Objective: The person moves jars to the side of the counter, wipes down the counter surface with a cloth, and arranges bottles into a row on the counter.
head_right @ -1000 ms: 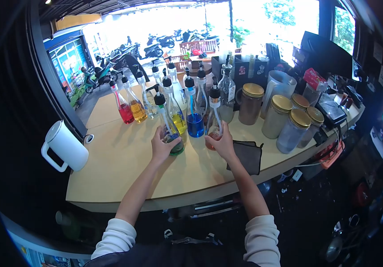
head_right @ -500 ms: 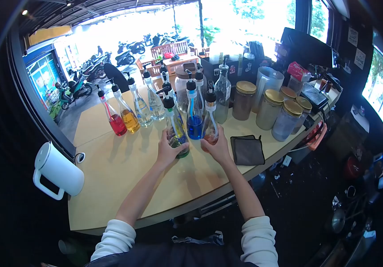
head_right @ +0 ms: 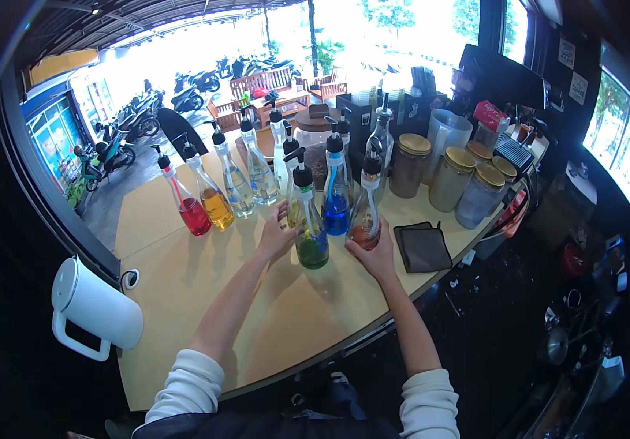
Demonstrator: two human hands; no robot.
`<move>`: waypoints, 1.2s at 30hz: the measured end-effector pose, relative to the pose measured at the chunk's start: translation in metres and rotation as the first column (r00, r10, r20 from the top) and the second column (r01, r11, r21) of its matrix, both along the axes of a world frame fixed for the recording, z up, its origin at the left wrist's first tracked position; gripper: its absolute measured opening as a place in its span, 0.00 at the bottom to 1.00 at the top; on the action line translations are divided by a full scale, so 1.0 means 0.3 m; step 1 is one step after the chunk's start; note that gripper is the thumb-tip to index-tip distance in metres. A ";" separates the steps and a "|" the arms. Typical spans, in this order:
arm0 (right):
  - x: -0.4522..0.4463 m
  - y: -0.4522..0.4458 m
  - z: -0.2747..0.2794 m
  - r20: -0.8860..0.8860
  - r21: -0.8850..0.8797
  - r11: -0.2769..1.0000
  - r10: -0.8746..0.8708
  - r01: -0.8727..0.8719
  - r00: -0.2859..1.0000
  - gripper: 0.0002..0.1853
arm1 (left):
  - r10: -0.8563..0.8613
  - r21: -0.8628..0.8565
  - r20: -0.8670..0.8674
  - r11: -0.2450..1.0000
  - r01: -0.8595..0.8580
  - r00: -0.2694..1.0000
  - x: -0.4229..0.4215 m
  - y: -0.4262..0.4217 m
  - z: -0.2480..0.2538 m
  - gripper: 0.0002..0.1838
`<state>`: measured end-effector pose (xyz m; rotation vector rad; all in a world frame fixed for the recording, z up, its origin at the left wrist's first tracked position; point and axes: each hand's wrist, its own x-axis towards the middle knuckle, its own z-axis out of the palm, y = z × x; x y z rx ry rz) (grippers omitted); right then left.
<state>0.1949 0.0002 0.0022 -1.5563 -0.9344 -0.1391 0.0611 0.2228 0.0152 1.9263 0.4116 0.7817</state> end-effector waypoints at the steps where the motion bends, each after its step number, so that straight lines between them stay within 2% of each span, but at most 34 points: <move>1: -0.001 -0.003 0.006 0.002 -0.021 1.000 0.007 -0.007 1.000 0.43 | -0.061 -0.007 0.053 0.998 0.061 0.997 0.027 0.014 -0.014 0.44; 2: -0.005 -0.007 0.011 0.002 -0.041 0.999 0.015 -0.015 1.000 0.43 | -0.063 -0.007 0.059 0.998 0.063 0.996 0.043 0.025 -0.031 0.44; 4: -0.009 -0.012 0.030 0.023 -0.047 0.999 0.008 -0.007 1.000 0.44 | -0.056 -0.071 -0.112 0.996 0.049 0.992 0.039 -0.001 0.023 0.43; 8: 0.005 -0.001 -0.019 -0.025 0.009 0.999 0.034 -0.034 0.999 0.48 | 0.002 -0.010 -0.097 1.000 -0.003 0.995 0.042 0.006 0.030 0.41; 10: -0.004 -0.007 0.004 -0.013 0.032 0.999 0.035 -0.035 0.999 0.49 | -0.015 -0.063 0.012 0.998 0.015 1.000 0.046 0.018 -0.002 0.39; 11: -0.017 -0.015 0.013 -0.091 0.077 0.995 0.068 -0.061 0.994 0.49 | -0.004 -0.062 0.015 0.998 0.005 1.000 0.036 0.028 -0.021 0.39; 12: -0.033 -0.013 0.025 -0.168 0.124 0.988 0.107 -0.087 0.980 0.50 | 0.009 -0.041 -0.039 0.999 -0.010 0.999 0.006 0.023 -0.009 0.39; 13: -0.030 -0.005 0.018 -0.167 0.127 0.986 0.125 -0.105 0.978 0.50 | 0.026 -0.019 -0.093 0.999 -0.027 0.995 -0.025 0.023 0.008 0.38; 15: -0.001 -0.007 -0.012 0.070 0.026 0.999 0.043 -0.045 0.997 0.48 | 0.067 0.002 -0.084 0.998 -0.068 0.994 -0.084 0.035 0.016 0.38; 17: 0.009 -0.012 -0.026 0.035 0.049 0.996 0.078 -0.079 0.996 0.48 | 0.110 0.020 -0.078 0.994 -0.109 0.991 -0.158 0.037 0.021 0.38; 18: 0.017 -0.011 -0.033 0.003 0.074 0.993 0.094 -0.094 0.996 0.48 | 0.110 -0.053 -0.091 0.992 -0.115 0.990 -0.208 0.027 0.044 0.39; 19: 0.013 -0.014 -0.045 0.042 0.110 0.994 -0.005 0.000 0.999 0.44 | 0.113 -0.123 -0.099 0.985 -0.125 0.989 -0.255 0.033 0.061 0.40; 20: 0.019 -0.026 -0.046 0.266 0.060 0.978 -0.207 0.198 0.942 0.40 | 0.147 -0.113 -0.095 0.981 -0.157 0.985 -0.304 0.040 0.076 0.40; 21: -0.008 -0.032 -0.005 0.475 0.065 0.918 -0.374 0.392 0.797 0.37 | 0.176 -0.079 -0.048 0.981 -0.180 0.983 -0.358 0.045 0.076 0.40; 22: -0.057 -0.029 0.041 0.468 0.072 0.931 -0.349 0.359 0.812 0.37 | 0.201 -0.047 -0.007 0.978 -0.202 0.979 -0.416 0.055 0.071 0.41; 23: -0.105 -0.043 0.084 0.381 0.133 0.945 -0.328 0.300 0.864 0.33 | 0.245 -0.020 0.011 0.969 -0.245 0.969 -0.468 0.068 0.064 0.40; 24: -0.135 -0.043 0.102 0.297 0.192 0.949 -0.299 0.250 0.907 0.29 | 0.269 -0.023 0.005 0.963 -0.269 0.963 -0.520 0.078 0.072 0.40; 25: -0.160 -0.018 0.099 0.298 0.184 0.956 -0.277 0.230 0.914 0.29 | 0.303 -0.037 -0.022 0.952 -0.303 0.953 -0.574 0.088 0.087 0.39; 26: -0.201 0.012 0.101 0.230 0.148 0.988 -0.079 0.045 0.970 0.26 | 0.333 -0.053 -0.051 0.941 -0.335 0.942 -0.620 0.095 0.098 0.39; 27: -0.249 0.044 0.105 0.152 0.125 0.982 0.122 -0.142 0.981 0.23 | 0.348 -0.155 0.051 0.929 -0.337 0.936 -0.645 0.133 0.054 0.39; 29: -0.379 0.129 0.202 0.296 -0.125 0.929 0.369 -0.347 0.881 0.21 | 0.388 -0.158 0.015 0.911 -0.381 0.922 -0.713 0.176 0.062 0.39; 30: -0.418 0.194 0.184 0.309 -0.240 0.875 0.480 -0.420 0.821 0.22 | 0.409 -0.149 -0.012 0.902 -0.406 0.913 -0.743 0.202 0.070 0.39; 31: -0.448 0.272 0.146 0.311 -0.353 0.804 0.583 -0.478 0.751 0.22 | 0.457 -0.050 -0.055 0.887 -0.459 0.888 -0.770 0.237 0.066 0.41; 33: -0.517 0.406 0.107 0.184 -0.522 0.661 0.704 -0.539 0.686 0.25 | 0.499 -0.014 -0.046 0.866 -0.500 0.865 -0.803 0.313 0.045 0.40; 34: -0.540 0.475 0.083 0.189 -0.526 0.658 0.708 -0.538 0.681 0.25 | 0.535 0.028 -0.033 0.845 -0.534 0.844 -0.814 0.349 0.039 0.40; 36: -0.579 0.595 0.032 0.256 -0.640 0.628 0.718 -0.443 0.647 0.26 | 0.561 0.063 -0.051 0.827 -0.558 0.826 -0.832 0.406 0.036 0.40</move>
